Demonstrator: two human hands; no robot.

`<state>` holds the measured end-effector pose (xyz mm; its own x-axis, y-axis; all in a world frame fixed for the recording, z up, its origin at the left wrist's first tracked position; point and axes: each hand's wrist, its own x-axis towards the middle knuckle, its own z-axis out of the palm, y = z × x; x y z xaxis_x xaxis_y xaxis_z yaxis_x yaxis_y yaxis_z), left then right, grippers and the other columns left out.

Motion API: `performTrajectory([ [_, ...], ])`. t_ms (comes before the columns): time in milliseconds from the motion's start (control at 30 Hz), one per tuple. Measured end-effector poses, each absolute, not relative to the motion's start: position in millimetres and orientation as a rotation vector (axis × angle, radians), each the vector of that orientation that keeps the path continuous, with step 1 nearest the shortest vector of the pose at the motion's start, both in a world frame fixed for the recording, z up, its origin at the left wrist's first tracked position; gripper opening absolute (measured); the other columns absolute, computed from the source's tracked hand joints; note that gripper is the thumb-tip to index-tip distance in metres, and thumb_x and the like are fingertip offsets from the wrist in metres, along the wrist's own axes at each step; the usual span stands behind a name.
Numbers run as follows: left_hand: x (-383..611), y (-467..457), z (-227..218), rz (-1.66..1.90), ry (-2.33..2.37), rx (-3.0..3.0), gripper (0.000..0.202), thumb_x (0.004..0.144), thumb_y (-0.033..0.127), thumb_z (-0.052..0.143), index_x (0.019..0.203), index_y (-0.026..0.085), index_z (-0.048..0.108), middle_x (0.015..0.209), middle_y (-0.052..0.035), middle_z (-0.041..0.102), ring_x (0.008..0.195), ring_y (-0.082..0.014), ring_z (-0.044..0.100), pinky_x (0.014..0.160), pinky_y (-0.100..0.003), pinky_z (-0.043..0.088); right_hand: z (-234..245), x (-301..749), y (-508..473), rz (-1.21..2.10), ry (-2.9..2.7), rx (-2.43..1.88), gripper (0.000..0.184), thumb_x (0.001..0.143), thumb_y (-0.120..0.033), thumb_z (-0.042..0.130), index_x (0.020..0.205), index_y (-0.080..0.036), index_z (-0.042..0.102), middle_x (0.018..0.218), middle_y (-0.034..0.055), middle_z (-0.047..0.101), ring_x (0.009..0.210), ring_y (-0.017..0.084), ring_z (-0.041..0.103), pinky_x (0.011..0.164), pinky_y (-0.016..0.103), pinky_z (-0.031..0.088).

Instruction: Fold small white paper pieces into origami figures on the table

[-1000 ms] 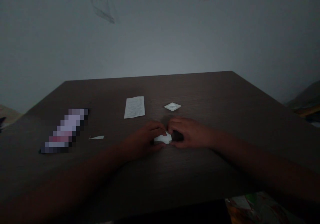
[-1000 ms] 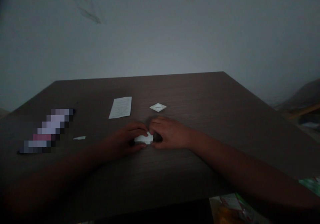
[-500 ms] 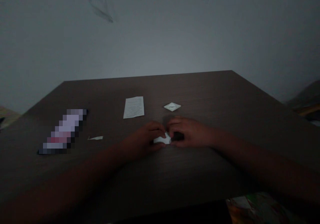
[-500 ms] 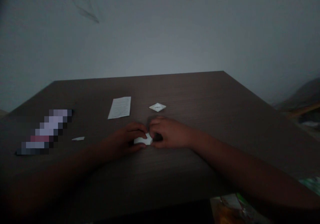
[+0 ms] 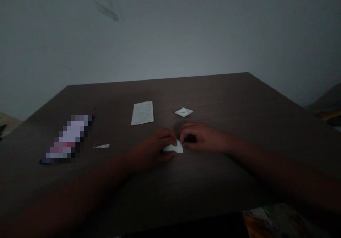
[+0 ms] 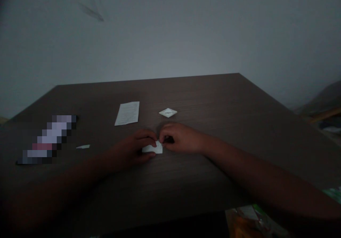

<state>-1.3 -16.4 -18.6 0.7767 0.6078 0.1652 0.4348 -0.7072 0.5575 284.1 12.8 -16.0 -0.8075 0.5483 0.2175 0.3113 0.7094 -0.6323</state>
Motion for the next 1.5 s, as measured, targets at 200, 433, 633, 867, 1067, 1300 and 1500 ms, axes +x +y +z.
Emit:
performTrajectory([
  [200, 1.3, -19.4, -14.6, 0.458, 0.780, 2.483, 0.020, 0.106, 0.018, 0.072, 0.125, 0.023, 0.074, 0.138, -0.0100, 0.076, 0.134, -0.0298, 0.072, 0.118, -0.047, 0.060, -18.0, 280.2, 11.3, 0.854, -2.488, -0.701, 0.014, 0.099, -0.010, 0.079, 0.102, -0.023, 0.077, 0.107, 0.0048, 0.080, 0.100, 0.022, 0.075, 0.094, 0.039, 0.061],
  [433, -1.0, -16.6, -19.1, 0.458, 0.738, 2.485, 0.017, 0.108, 0.021, 0.073, 0.124, 0.022, 0.076, 0.136, -0.0104, 0.076, 0.131, -0.0288, 0.072, 0.115, -0.044, 0.061, -24.3, 278.0, 11.2, 0.852, -2.458, -0.725, 0.015, 0.099, -0.009, 0.080, 0.103, -0.022, 0.078, 0.106, 0.0045, 0.080, 0.097, 0.022, 0.074, 0.093, 0.037, 0.058],
  [633, -0.3, -16.3, -19.2, 0.485, 0.699, 2.520, 0.013, 0.108, 0.019, 0.073, 0.120, 0.020, 0.076, 0.134, -0.0105, 0.077, 0.129, -0.0276, 0.072, 0.116, -0.043, 0.060, -26.6, 277.5, 12.5, 0.847, -2.448, -0.697, 0.013, 0.099, -0.011, 0.083, 0.101, -0.023, 0.077, 0.104, 0.0038, 0.079, 0.098, 0.022, 0.073, 0.092, 0.037, 0.058],
  [867, -0.3, -16.3, -18.8, 0.518, 0.656, 2.577, 0.016, 0.109, 0.018, 0.072, 0.123, 0.021, 0.079, 0.133, -0.0102, 0.077, 0.124, -0.0265, 0.074, 0.110, -0.039, 0.062, -26.1, 276.0, 9.1, 0.831, -2.463, -0.691, 0.016, 0.097, -0.012, 0.088, 0.100, -0.022, 0.076, 0.109, 0.0049, 0.077, 0.102, 0.022, 0.074, 0.094, 0.038, 0.059],
  [1067, 0.0, -19.6, -18.7, 0.548, 0.613, 2.732, 0.012, 0.112, 0.018, 0.069, 0.113, 0.020, 0.081, 0.134, -0.0113, 0.076, 0.124, -0.0263, 0.075, 0.109, -0.039, 0.062, -24.1, 275.1, 5.8, 0.825, -2.483, -0.674, 0.013, 0.099, -0.017, 0.090, 0.100, -0.021, 0.077, 0.109, 0.0056, 0.076, 0.106, 0.023, 0.074, 0.097, 0.039, 0.060],
  [1300, 0.5, -21.1, -17.7, 0.515, 0.619, 2.877, 0.013, 0.113, 0.013, 0.063, 0.113, 0.018, 0.075, 0.128, -0.0114, 0.080, 0.121, -0.0277, 0.077, 0.110, -0.041, 0.063, -17.1, 280.1, 5.5, 0.845, -2.508, -0.627, 0.011, 0.099, -0.018, 0.089, 0.104, -0.021, 0.080, 0.115, 0.0069, 0.076, 0.113, 0.024, 0.075, 0.103, 0.043, 0.062],
  [1500, -0.2, -17.3, -20.3, 0.604, 0.726, 2.812, 0.019, 0.120, 0.020, 0.053, 0.117, 0.020, 0.072, 0.114, -0.0070, 0.081, 0.106, -0.0232, 0.078, 0.099, -0.035, 0.064, -19.8, 280.5, 3.8, 0.729, -2.516, -0.606, 0.029, 0.093, -0.028, 0.098, 0.114, -0.021, 0.078, 0.125, 0.0097, 0.076, 0.121, 0.028, 0.074, 0.108, 0.046, 0.062],
])
